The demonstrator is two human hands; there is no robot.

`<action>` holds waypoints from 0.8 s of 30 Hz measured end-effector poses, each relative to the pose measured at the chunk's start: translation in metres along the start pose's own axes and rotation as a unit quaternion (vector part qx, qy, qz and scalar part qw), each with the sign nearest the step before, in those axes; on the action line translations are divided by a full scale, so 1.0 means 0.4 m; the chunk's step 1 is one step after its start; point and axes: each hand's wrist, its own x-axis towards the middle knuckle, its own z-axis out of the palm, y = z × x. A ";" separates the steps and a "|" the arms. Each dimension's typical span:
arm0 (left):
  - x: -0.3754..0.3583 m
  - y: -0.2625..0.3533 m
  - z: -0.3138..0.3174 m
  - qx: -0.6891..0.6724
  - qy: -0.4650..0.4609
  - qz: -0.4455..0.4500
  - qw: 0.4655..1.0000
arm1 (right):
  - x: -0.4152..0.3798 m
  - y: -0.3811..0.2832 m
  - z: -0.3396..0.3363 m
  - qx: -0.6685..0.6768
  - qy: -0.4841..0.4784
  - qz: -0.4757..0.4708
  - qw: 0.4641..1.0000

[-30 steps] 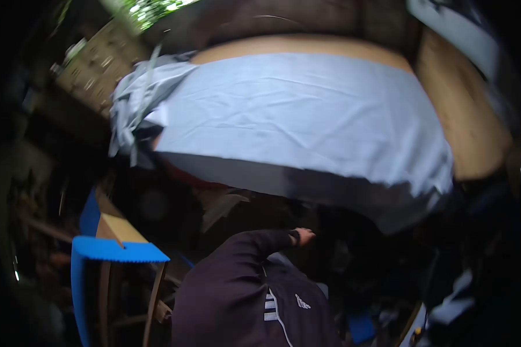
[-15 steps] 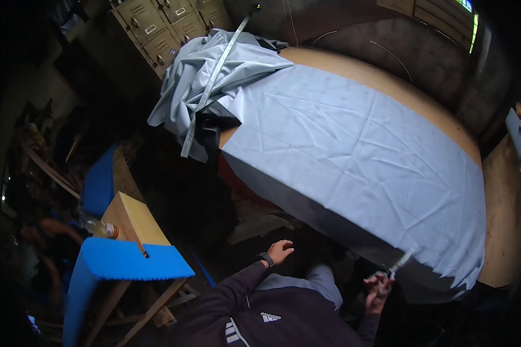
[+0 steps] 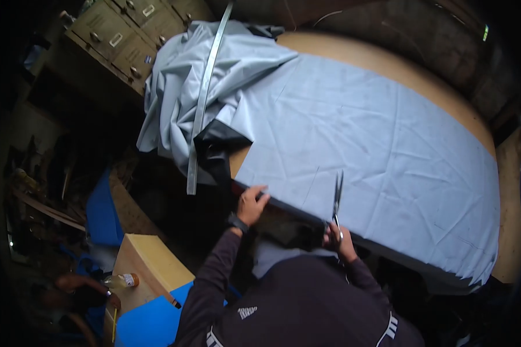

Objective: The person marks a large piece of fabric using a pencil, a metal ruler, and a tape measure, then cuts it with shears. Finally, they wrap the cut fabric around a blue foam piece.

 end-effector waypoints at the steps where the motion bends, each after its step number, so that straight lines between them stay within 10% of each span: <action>1: 0.052 -0.012 -0.039 0.024 0.010 0.029 0.999 | 0.025 -0.057 0.063 0.017 -0.010 0.025 1.000; 13: 0.694 -0.392 -0.207 0.367 -0.229 0.260 0.864 | 0.411 -0.103 0.532 -0.138 -0.020 0.052 0.989; 24: 0.720 -0.552 -0.216 0.194 -0.348 0.242 0.885 | 0.607 -0.049 0.849 -0.075 0.057 0.117 0.989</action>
